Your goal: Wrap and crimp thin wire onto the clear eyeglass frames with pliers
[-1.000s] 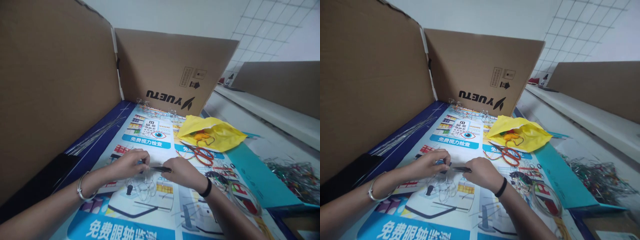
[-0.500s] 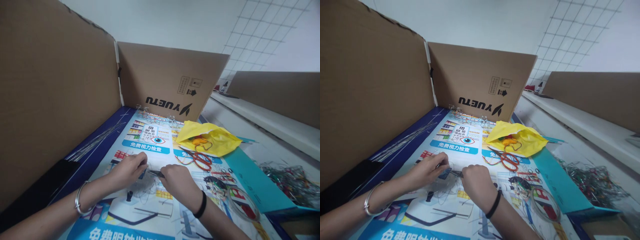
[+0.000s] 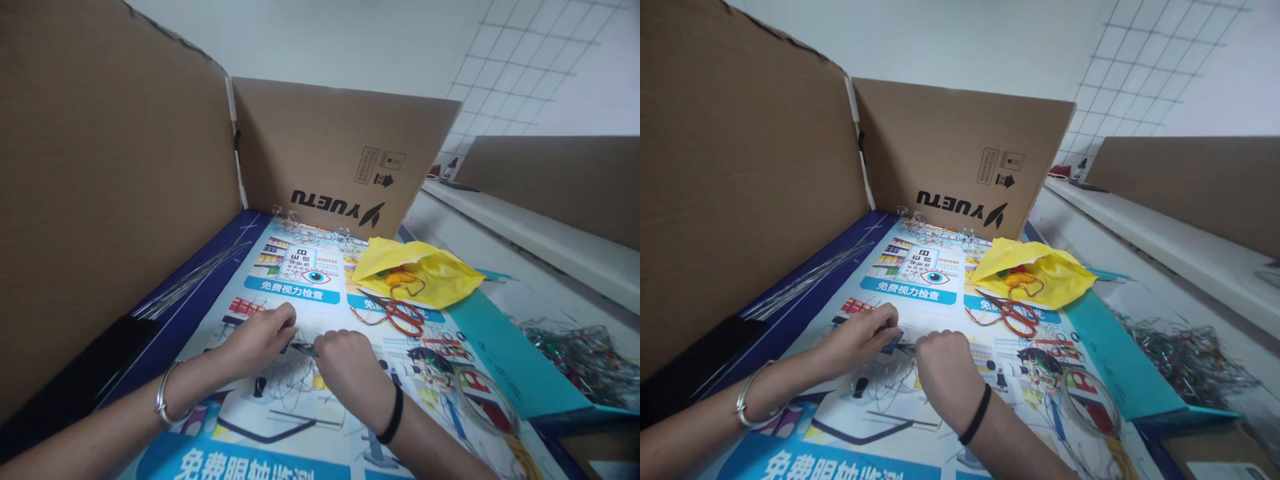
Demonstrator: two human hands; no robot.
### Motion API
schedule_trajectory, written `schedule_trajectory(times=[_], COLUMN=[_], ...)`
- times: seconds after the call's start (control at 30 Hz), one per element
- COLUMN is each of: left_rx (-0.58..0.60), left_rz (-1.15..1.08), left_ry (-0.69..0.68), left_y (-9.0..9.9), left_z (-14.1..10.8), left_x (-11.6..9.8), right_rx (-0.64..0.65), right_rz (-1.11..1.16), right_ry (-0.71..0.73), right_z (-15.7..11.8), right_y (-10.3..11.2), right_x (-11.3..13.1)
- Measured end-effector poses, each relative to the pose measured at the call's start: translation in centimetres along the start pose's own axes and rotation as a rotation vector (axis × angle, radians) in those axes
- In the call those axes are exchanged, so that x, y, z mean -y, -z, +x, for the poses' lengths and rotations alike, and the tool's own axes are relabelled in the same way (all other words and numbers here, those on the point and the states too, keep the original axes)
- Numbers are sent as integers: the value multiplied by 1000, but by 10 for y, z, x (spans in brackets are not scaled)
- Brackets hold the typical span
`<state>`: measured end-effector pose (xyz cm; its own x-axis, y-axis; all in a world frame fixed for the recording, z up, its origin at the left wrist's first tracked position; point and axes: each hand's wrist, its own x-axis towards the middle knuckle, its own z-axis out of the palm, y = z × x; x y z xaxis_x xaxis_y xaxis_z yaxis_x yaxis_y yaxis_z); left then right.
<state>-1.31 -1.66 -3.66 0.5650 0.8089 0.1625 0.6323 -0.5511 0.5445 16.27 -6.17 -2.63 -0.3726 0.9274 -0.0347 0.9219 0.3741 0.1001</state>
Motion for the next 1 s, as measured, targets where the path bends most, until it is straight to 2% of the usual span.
schedule_trajectory(times=[0.7,1.0], left_rx=[-57,-44], left_rz=[10,23], left_ry=[41,22], left_y=[0,1], left_z=[2,2], left_x=[4,2], right_rx=[-2,-7], right_rz=[58,45], right_ry=[-106,-91], right_z=[2,2], right_y=[-3,-7], right_x=[0,1])
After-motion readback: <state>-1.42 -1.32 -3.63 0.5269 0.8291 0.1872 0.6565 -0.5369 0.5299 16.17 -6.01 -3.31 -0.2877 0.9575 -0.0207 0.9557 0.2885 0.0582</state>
